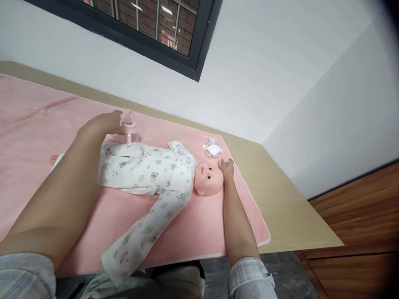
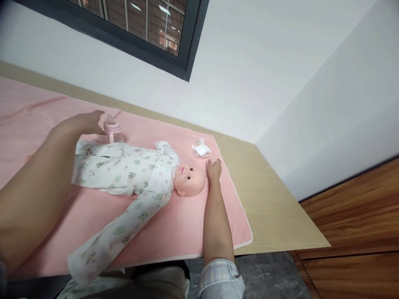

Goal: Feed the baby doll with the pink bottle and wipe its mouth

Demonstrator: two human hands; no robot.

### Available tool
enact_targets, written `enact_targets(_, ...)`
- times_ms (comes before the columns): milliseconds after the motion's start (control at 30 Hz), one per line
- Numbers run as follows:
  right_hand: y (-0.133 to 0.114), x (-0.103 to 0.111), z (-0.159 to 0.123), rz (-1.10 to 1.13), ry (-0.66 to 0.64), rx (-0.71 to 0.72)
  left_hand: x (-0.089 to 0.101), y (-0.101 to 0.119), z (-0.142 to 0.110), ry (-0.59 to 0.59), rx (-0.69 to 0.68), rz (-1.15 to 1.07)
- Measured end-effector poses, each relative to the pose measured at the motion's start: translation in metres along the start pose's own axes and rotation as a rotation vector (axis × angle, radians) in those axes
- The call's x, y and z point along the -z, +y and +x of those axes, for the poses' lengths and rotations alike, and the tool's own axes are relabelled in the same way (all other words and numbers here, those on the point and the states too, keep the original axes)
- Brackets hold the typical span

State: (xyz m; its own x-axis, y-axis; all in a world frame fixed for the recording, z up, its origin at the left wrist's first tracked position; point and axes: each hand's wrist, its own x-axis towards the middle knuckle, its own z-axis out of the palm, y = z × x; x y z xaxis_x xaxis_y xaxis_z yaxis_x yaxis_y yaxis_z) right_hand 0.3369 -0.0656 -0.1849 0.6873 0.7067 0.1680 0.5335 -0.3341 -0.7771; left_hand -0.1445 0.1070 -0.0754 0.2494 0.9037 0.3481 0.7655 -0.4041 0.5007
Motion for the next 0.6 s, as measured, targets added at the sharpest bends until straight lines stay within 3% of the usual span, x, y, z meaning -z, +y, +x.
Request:
enact_targets(67,-0.001,0.000,0.000,0.021,0.018,0.009,0.019,0.026,-0.011,0.057,0.180,0.170)
enact_targets(200,-0.005,0.001,-0.003,0.057,0.106,0.048,0.037,0.107,-0.045,0.215,-0.171,0.210)
enact_targets(267,-0.007,0.003,-0.004,0.070,0.193,0.109,0.028,0.148,-0.057,0.149,-0.268,0.144)
enact_targets(333,-0.009,0.003,-0.006,0.090,0.291,0.214,0.009,0.183,-0.060,-0.021,-0.420,0.054)
enact_targets(433,-0.013,0.002,-0.009,0.116,0.324,0.389,-0.028,0.223,-0.050,-0.515,-0.617,0.029)
enact_targets(500,-0.017,-0.002,-0.011,0.110,0.258,0.469,-0.054,0.242,-0.038,-0.688,-0.575,0.011)
enact_targets(600,-0.022,-0.010,-0.015,0.056,0.107,0.520,-0.090,0.264,-0.023,-0.850,-0.566,-0.045)
